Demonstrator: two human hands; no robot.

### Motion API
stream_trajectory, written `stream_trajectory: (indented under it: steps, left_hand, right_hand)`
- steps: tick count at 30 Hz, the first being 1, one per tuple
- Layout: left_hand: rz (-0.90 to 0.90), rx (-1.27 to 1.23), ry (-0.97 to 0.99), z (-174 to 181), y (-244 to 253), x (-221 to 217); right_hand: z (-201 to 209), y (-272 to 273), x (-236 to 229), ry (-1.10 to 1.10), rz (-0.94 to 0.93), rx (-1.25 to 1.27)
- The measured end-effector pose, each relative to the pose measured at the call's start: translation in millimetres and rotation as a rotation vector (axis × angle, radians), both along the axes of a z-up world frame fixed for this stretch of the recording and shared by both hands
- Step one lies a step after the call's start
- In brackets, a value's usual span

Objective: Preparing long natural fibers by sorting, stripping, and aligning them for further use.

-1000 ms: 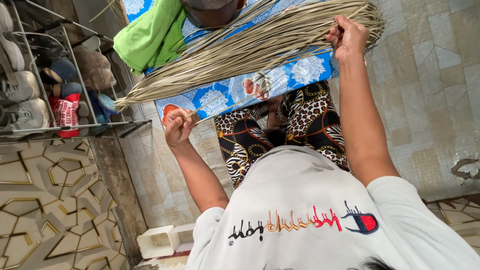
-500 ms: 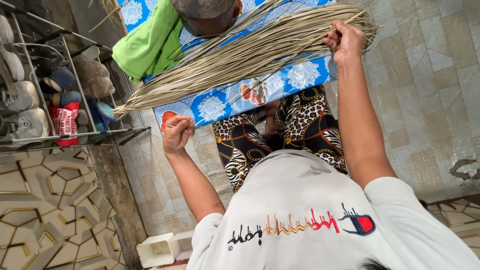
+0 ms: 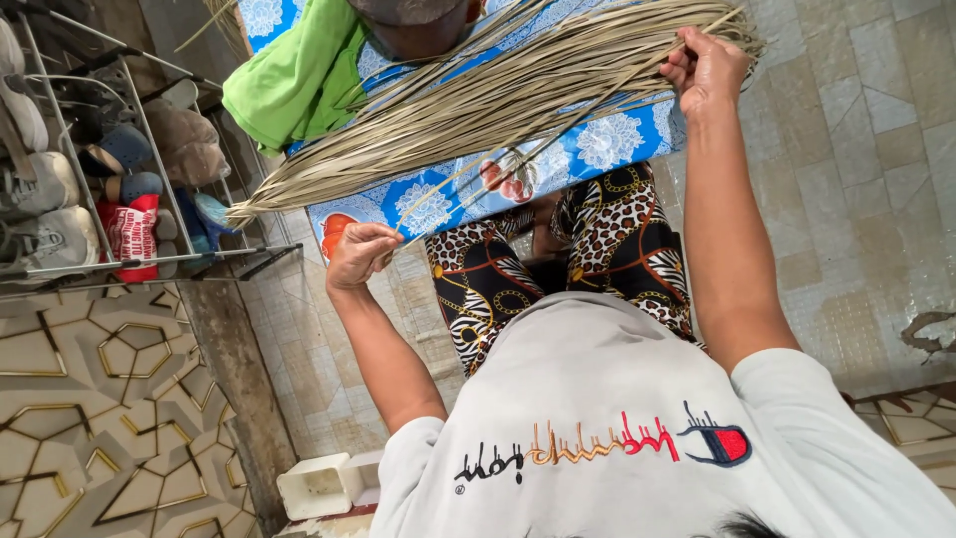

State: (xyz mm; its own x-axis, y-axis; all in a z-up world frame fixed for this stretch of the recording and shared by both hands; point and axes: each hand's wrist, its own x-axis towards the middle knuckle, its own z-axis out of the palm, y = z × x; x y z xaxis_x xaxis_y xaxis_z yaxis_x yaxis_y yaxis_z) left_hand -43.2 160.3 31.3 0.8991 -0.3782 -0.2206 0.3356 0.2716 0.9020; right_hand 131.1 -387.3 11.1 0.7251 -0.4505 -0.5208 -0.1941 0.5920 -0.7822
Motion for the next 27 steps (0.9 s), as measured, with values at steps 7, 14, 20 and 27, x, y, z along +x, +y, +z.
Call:
stream_trajectory:
  steps: [7,14,20,27]
  left_hand:
    - [-0.046,0.164,0.110,8.4,0.7,9.0]
    - [-0.066,0.364,0.197,27.0,-3.4,18.8]
    - [-0.025,0.218,0.036,42.6,4.1,23.3]
    - [0.019,0.225,0.066,49.3,-0.4,36.2]
  right_hand:
    - [-12.8,-21.3,3.2,0.001,-0.013,-0.036]
    - [3.5,-25.1,-1.0,0.016,-0.025,-0.043]
    - [15.7,-42.5,1.9,0.067,-0.133,-0.016]
    - [-20.4,-80.7,15.4,0.028,-0.290,0.051]
